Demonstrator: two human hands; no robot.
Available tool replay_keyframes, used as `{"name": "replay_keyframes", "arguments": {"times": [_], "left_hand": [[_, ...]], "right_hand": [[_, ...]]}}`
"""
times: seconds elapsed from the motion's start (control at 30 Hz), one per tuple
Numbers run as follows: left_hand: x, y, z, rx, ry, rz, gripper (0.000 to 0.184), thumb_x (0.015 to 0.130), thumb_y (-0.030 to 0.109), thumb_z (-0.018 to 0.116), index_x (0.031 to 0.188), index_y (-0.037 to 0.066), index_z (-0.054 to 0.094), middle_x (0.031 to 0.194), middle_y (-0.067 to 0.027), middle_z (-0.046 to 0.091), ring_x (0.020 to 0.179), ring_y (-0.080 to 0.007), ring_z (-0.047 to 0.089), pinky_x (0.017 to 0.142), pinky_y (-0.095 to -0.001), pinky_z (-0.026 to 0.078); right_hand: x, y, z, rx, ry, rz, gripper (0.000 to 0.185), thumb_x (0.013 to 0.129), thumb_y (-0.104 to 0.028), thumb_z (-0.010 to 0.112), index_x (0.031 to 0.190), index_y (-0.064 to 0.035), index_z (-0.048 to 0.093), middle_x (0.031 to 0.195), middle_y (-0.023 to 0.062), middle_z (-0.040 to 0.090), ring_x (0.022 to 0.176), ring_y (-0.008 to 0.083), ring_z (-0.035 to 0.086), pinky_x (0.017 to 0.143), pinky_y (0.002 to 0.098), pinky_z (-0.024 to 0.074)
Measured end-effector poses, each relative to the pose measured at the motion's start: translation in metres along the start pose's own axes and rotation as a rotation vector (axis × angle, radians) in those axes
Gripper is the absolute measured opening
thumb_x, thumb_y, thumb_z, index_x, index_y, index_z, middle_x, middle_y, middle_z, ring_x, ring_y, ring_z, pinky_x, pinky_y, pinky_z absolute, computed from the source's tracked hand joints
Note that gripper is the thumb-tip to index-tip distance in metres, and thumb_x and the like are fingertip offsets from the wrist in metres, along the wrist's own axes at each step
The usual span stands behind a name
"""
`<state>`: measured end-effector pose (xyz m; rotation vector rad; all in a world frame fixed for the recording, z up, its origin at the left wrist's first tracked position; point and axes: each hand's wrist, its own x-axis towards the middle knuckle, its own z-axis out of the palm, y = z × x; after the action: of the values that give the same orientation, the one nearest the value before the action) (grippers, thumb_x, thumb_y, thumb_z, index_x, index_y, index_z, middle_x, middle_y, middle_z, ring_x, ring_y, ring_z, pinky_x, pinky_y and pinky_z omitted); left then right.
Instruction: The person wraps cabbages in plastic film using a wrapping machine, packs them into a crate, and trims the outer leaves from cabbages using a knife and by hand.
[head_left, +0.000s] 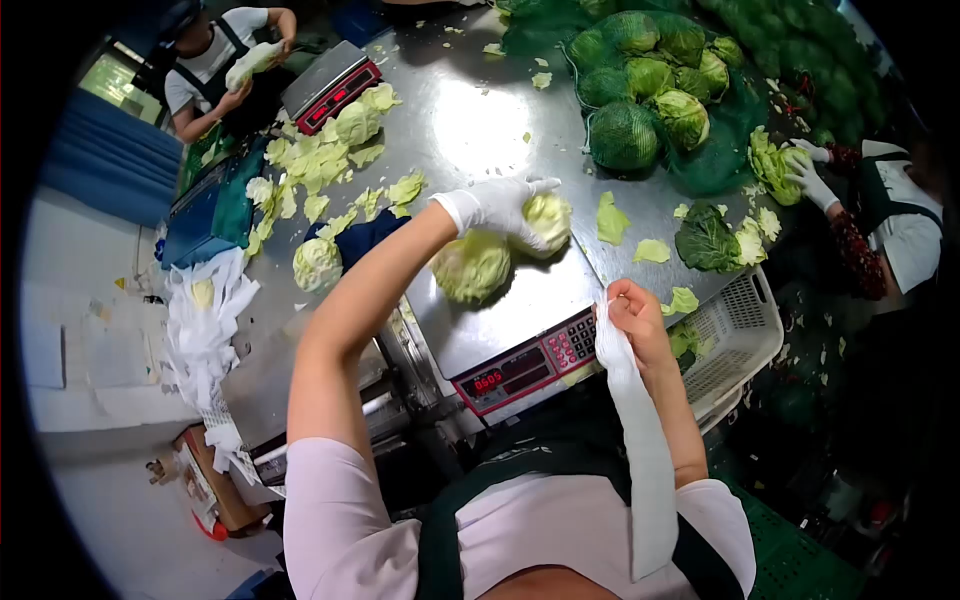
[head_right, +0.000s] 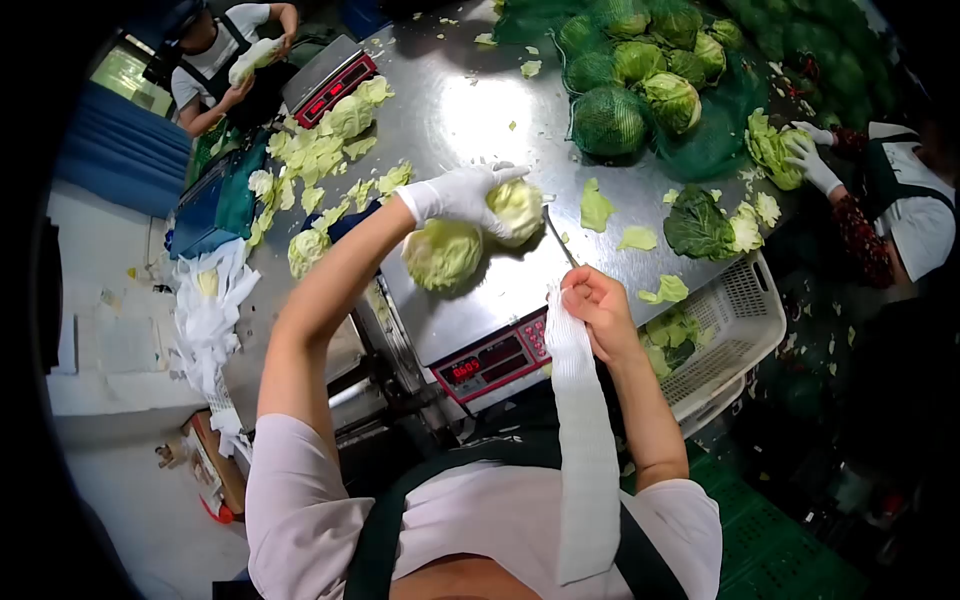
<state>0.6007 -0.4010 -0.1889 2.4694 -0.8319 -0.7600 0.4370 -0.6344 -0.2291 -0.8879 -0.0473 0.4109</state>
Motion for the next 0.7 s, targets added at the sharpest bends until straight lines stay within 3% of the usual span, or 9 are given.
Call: {"name": "replay_keyframes", "arguments": {"times": [0.23,0.3,0.33,0.4,0.43,0.47,0.6,0.63,0.7], "left_hand": [[-0.047,0.027,0.048,0.123,0.391,0.084,0.085,0.071,0.039,0.074,0.138,0.005,0.033,0.136,-0.025,0.036,0.124,-0.0385,0.038,0.104,-0.0384,0.033],[-0.067,0.045,0.064,0.243,0.696,0.071,0.074,0.075,0.036,0.069,0.133,0.003,0.037,0.135,-0.0206,0.04,0.122,-0.0354,0.042,0.101,-0.0409,0.035],[-0.074,0.055,0.078,-0.068,0.671,0.145,0.071,0.076,0.032,0.069,0.134,0.004,0.039,0.137,-0.0191,0.039,0.128,-0.0323,0.036,0.107,-0.0399,0.029],[-0.098,0.09,0.104,-0.757,0.508,0.173,0.068,0.08,0.025,0.067,0.137,0.004,0.036,0.14,-0.0161,0.037,0.133,-0.0251,0.031,0.109,-0.0338,0.025],[-0.104,0.106,0.119,-0.836,0.558,0.227,0.062,0.083,0.019,0.064,0.136,0.002,0.037,0.14,-0.0165,0.038,0.132,-0.024,0.033,0.106,-0.0322,0.028],[-0.107,0.119,0.13,-0.873,0.643,0.261,0.054,0.084,0.016,0.063,0.132,0.0,0.042,0.135,-0.0153,0.044,0.126,-0.0223,0.04,0.103,-0.0307,0.032],[-0.116,0.125,0.163,-1.2,0.841,0.024,0.018,0.085,0.007,0.061,0.101,-0.002,0.062,0.099,-0.0037,0.064,0.088,-0.0078,0.057,0.08,-0.0223,0.046],[-0.122,0.127,0.17,-1.2,0.844,0.021,0.018,0.085,0.007,0.061,0.101,-0.002,0.062,0.099,-0.0037,0.064,0.088,-0.0078,0.057,0.08,-0.0223,0.046],[-0.136,0.13,0.177,-1.29,0.89,-0.038,0.017,0.086,0.006,0.06,0.102,-0.001,0.061,0.095,-0.0046,0.064,0.086,-0.0094,0.058,0.078,-0.0233,0.047]], "right_hand": [[-0.008,0.0,0.012,-0.093,-0.013,-0.088,0.014,0.086,-0.01,0.063,0.092,-0.0002,0.055,0.071,0.0007,0.059,0.06,0.0041,0.053,0.054,0.0171,0.0417],[-0.007,0.002,0.014,-0.084,0.041,-0.131,0.015,0.086,-0.011,0.063,0.094,-0.0004,0.055,0.068,-0.0015,0.057,0.058,0.0036,0.052,0.053,0.0166,0.0408],[-0.006,0.004,0.016,-0.086,0.037,-0.139,0.015,0.086,-0.011,0.063,0.094,-0.0004,0.055,0.068,-0.0015,0.057,0.058,0.0036,0.052,0.053,0.0166,0.0408],[-0.004,0.008,0.021,-0.308,0.071,-0.349,0.01,0.085,-0.006,0.063,0.09,0.0009,0.058,0.098,0.009,0.059,0.084,0.011,0.055,0.074,0.0228,0.0426],[-0.004,0.011,0.025,-0.416,0.088,-0.454,0.008,0.084,-0.004,0.063,0.088,0.0015,0.06,0.113,0.0142,0.06,0.097,0.0147,0.056,0.085,0.0259,0.0435],[-0.005,0.012,0.028,-0.42,0.071,-0.416,0.005,0.082,-0.001,0.063,0.085,0.0028,0.061,0.134,0.0172,0.045,0.112,0.0192,0.049,0.095,0.0309,0.0376],[-0.008,0.032,0.044,-0.44,0.179,-0.494,0.01,0.085,-0.005,0.062,0.09,0.0024,0.059,0.127,0.0179,0.051,0.103,0.0164,0.054,0.087,0.0276,0.0425],[-0.01,0.032,0.046,-0.439,0.176,-0.491,0.01,0.085,-0.005,0.062,0.09,0.0024,0.059,0.127,0.0179,0.051,0.103,0.0164,0.054,0.087,0.0276,0.0425],[-0.014,0.027,0.047,-0.302,0.377,-0.204,0.015,0.09,-0.013,0.058,0.093,0.0016,0.056,0.115,0.0139,0.059,0.09,0.0136,0.06,0.077,0.0271,0.0479]]}}
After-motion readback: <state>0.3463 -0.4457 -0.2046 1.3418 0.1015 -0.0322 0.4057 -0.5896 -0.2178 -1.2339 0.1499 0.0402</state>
